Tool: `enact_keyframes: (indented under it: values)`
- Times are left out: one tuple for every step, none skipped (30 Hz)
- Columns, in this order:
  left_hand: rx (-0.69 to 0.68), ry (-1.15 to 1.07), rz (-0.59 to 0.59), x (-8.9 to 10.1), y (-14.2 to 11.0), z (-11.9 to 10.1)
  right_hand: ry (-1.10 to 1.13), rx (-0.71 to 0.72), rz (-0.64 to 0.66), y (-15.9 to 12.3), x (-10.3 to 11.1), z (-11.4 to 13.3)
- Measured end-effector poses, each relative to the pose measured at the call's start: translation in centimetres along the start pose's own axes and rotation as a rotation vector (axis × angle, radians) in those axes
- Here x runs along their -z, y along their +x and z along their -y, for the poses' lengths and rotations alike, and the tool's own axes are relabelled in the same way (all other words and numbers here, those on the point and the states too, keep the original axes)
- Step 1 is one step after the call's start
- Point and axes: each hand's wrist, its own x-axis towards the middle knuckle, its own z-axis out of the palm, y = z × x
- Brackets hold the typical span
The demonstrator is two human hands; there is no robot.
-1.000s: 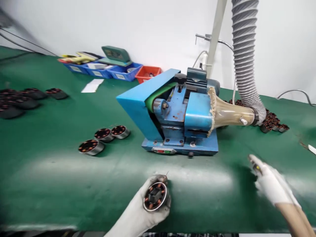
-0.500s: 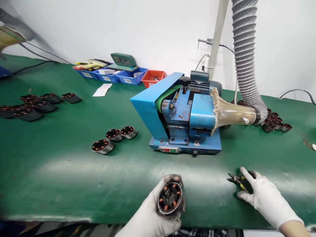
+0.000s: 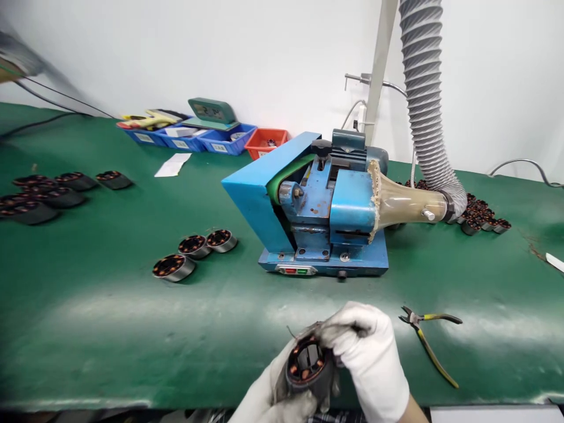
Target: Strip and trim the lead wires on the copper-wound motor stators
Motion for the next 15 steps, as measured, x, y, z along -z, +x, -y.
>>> enact_keyframes:
  values:
    - [0.011, -0.016, 0.013, 0.0, -0.2, 0.1, 0.177, -0.123, -0.081, 0.1, 0.3, -0.2]
    - [0.022, -0.018, 0.024, 0.0, -0.4, 0.3, 0.346, -0.213, -0.159, 0.2, 0.7, -0.4]
    - [0.023, -0.003, 0.027, 0.0, -0.4, 0.6, 0.475, -0.275, -0.216, 0.2, 0.9, -0.4]
    - [0.007, 0.036, 0.019, 0.1, -0.2, 0.9, 0.536, -0.305, -0.241, 0.2, 1.1, -0.4]
    - [-0.016, 0.097, -0.003, 0.2, 0.2, 1.2, 0.524, -0.303, -0.213, 0.0, 1.2, -0.3]
    - [-0.038, 0.164, -0.025, 0.2, 0.7, 1.6, 0.448, -0.275, -0.144, -0.2, 1.0, -0.3]
    - [-0.066, 0.233, -0.05, 0.1, 1.4, 1.9, 0.34, -0.218, -0.061, -0.4, 0.8, -0.2]
    - [-0.094, 0.293, -0.074, 0.0, 2.1, 2.1, 0.223, -0.156, 0.01, -0.6, 0.4, -0.1]
    - [-0.114, 0.331, -0.094, -0.1, 2.8, 2.3, 0.133, -0.1, 0.045, -0.8, 0.0, 0.0]
    - [-0.122, 0.349, -0.111, -0.3, 3.3, 2.3, 0.094, -0.069, 0.034, -0.9, -0.3, 0.1]
    - [-0.146, 0.37, -0.12, -0.4, 3.6, 2.4, 0.11, -0.085, 0.0, -0.8, -0.5, 0.2]
    - [-0.188, 0.401, -0.125, -0.4, 3.5, 2.3, 0.175, -0.146, -0.047, -0.6, -0.5, 0.4]
    - [-0.24, 0.43, -0.125, -0.3, 3.2, 2.1, 0.275, -0.227, -0.089, -0.3, -0.3, 0.6]
    - [-0.335, 0.475, -0.12, -0.2, 2.7, 2.0, 0.387, -0.287, -0.137, 0.1, 0.1, 0.9]
    - [-0.433, 0.511, -0.123, 0.0, 2.0, 1.7, 0.487, -0.307, -0.188, 0.4, 0.5, 1.1]
